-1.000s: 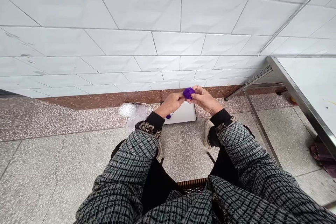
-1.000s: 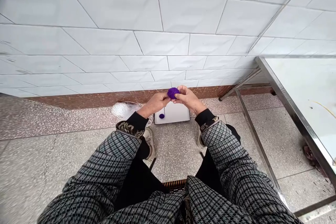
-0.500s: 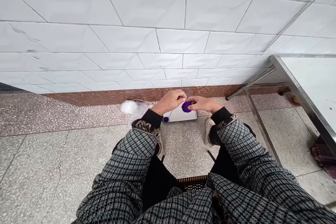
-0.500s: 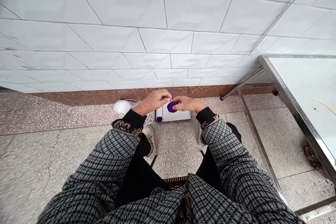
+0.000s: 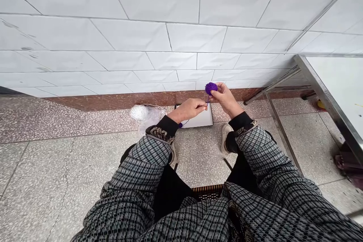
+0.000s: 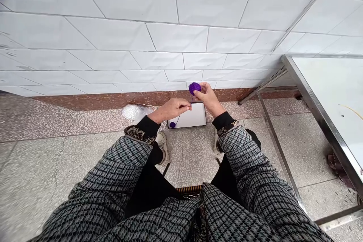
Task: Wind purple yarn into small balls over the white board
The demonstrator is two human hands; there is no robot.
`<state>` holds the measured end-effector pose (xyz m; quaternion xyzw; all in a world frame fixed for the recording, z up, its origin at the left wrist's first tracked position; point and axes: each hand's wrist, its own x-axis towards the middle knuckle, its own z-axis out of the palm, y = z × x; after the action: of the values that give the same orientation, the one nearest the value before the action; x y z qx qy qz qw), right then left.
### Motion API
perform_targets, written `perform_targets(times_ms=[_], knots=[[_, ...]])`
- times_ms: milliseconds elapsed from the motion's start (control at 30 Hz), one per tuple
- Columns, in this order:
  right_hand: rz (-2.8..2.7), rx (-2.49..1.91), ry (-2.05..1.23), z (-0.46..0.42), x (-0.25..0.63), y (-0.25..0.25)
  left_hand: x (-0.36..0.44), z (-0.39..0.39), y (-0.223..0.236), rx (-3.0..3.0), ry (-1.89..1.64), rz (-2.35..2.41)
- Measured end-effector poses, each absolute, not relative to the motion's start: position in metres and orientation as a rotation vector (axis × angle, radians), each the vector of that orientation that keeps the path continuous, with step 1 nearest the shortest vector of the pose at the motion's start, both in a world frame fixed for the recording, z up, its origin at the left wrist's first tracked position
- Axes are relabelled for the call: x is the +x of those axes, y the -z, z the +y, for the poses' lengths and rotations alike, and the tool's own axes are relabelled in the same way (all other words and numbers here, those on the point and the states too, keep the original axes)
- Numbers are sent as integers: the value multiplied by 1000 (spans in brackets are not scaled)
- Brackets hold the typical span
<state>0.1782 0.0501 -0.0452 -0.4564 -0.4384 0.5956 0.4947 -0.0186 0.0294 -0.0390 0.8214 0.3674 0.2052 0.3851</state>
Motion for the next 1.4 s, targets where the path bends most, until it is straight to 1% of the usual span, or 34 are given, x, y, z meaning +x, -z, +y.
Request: perform_targets(times_ms=[67, 133, 267, 333, 400, 500, 567, 667, 800, 1000, 1067, 1167, 1267, 1333, 1400], knots=[[-1135, -1208, -1369, 52, 179, 50, -21, 29, 36, 2115, -549, 949], [-1268, -1286, -1361, 52, 181, 51, -24, 29, 32, 2116, -583, 987], [-1531, -1418, -1403, 46, 181, 43, -31, 30, 24, 2091, -650, 1048], [-1617, -1443, -1492, 42, 181, 37, -33, 30, 22, 2070, -690, 1070], [-1673, -1378, -1649, 37, 181, 29, -35, 30, 21, 2041, -725, 1096], [-1669, -1122, -1910, 33, 181, 17, -37, 31, 21, 1986, -750, 1160], [-1570, -961, -1989, 31, 182, 10, -37, 30, 23, 1939, -749, 1197], [-1307, -877, -1885, 32, 180, 5, -34, 26, 24, 1890, -731, 1191], [-1123, -953, -1679, 34, 173, 13, -26, 12, 25, 1968, -684, 1123], [-1319, -1283, -1486, 34, 163, 32, -27, -3, 24, 2144, -739, 1144], [-1444, -1369, -1490, 32, 164, 33, -31, -3, 23, 2160, -762, 1164], [-1655, -1411, -1640, 28, 168, 29, -37, -2, 22, 2164, -765, 1165], [-1793, -1226, -1902, 23, 174, 21, -39, 0, 23, 2144, -770, 1167], [-1750, -1047, -2037, 22, 176, 17, -40, 0, 26, 2101, -799, 1209], [-1578, -928, -2072, 23, 177, 15, -40, 1, 28, 2046, -819, 1265]])
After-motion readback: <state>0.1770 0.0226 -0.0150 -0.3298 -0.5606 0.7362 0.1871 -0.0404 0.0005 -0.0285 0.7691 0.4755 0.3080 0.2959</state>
